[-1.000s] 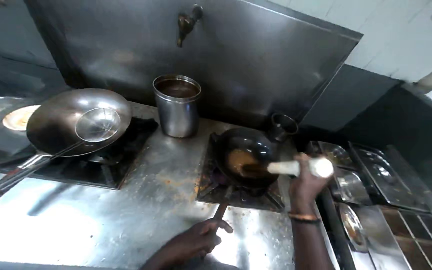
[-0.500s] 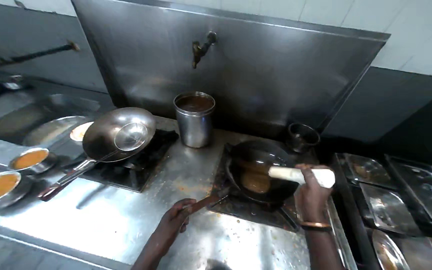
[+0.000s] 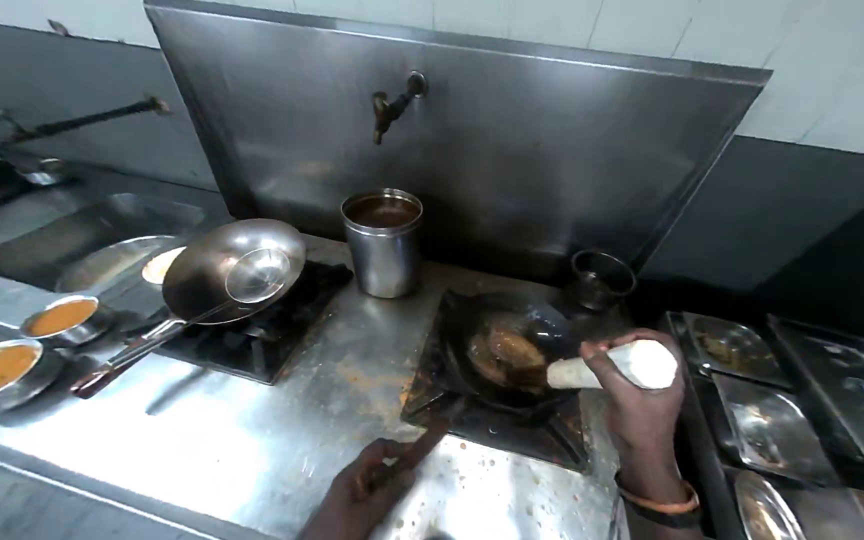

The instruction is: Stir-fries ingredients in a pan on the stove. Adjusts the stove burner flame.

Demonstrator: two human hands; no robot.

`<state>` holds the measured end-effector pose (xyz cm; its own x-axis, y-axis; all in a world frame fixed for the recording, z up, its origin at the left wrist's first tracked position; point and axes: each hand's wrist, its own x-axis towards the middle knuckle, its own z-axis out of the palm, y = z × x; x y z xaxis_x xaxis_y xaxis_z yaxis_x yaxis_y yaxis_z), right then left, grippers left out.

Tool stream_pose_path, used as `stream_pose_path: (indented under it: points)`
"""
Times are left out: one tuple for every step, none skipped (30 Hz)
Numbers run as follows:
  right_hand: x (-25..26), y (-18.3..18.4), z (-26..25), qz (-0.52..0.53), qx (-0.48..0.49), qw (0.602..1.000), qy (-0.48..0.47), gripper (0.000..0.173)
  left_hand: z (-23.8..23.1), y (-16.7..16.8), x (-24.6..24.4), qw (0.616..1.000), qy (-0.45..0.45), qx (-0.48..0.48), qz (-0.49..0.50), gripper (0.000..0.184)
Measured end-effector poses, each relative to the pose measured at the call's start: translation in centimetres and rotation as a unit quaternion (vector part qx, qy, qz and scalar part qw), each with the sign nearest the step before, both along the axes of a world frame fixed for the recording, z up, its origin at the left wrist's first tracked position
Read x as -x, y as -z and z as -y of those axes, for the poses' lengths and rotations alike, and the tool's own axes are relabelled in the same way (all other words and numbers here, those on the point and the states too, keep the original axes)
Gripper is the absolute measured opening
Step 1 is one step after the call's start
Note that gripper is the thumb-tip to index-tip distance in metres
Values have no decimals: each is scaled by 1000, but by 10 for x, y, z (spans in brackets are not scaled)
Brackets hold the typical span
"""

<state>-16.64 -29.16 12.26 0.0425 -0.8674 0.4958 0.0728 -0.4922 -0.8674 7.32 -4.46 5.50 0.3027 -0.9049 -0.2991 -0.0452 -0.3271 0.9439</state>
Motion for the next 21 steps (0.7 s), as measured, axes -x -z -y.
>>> stream_pose_path:
  points:
    - [-4, 6, 3, 17, 10, 1000, -2, 51, 1, -2, 7, 1000, 7, 2, 0, 43]
    - [-9, 19, 7, 17, 14, 1000, -1, 50, 0, -3, 12, 1000, 13, 0, 4, 43]
    - [-14, 31, 15, 15, 22, 1000, -4, 47, 0, -4, 14, 1000, 18, -2, 10, 42]
    - [-17, 35, 20, 10, 26, 999, -15, 44, 0, -5, 14, 1000, 24, -4, 14, 42]
    - [-18, 29, 19, -2, 16, 999, -28, 43, 0, -5, 13, 999, 27, -6, 16, 42]
    - [-19, 19, 12, -22, 2, 999, -34, 45, 0, -6, 13, 999, 30, -10, 15, 42]
    - [-23, 13, 7, -20, 1, 999, -35, 47, 1, -7, 12, 999, 30, -10, 14, 43]
    - [-28, 15, 8, -8, 8, 999, -33, 48, 2, -7, 11, 999, 29, -6, 13, 42]
    - [-32, 23, 12, 1, 17, 1000, -24, 47, -1, -4, 12, 1000, 29, -3, 12, 42]
    - [-34, 28, 18, 3, 21, 1000, -14, 45, -4, -2, 13, 999, 30, 1, 9, 42]
    - [-34, 24, 22, -11, 7, 1000, -7, 46, -6, 1, 13, 999, 34, 4, 6, 43]
    - [-32, 12, 18, -38, -15, 999, -4, 48, -7, 2, 12, 999, 40, 2, 4, 43]
    - [-29, -3, 9, -69, -34, 997, -9, 51, -7, 2, 12, 999, 46, 1, 4, 43]
    - [-30, -12, 3, -76, -37, 996, -12, 54, -5, 2, 10, 999, 49, 3, 5, 43]
    - [-33, -11, 3, -66, -20, 997, -16, 55, -3, 3, 8, 999, 48, 8, 7, 44]
    - [-36, -1, 8, -52, 0, 999, -17, 56, -4, 4, 8, 999, 48, 5, 11, 44]
    - [-40, 11, 16, -39, 15, 999, -12, 54, -6, 5, 7, 998, 53, -2, 18, 45]
    - [-41, 16, 24, -48, 14, 999, -8, 53, -7, 6, 6, 998, 61, -10, 22, 45]
    - [-41, 9, 29, -69, -7, 997, -14, 54, -6, 6, 5, 997, 67, -14, 24, 45]
    - [-39, -3, 28, -87, -35, 995, -28, 56, -7, 7, 4, 997, 71, -15, 21, 45]
    - [-37, -18, 21, -99, -57, 993, -40, 59, -7, 7, 3, 997, 77, -9, 16, 45]
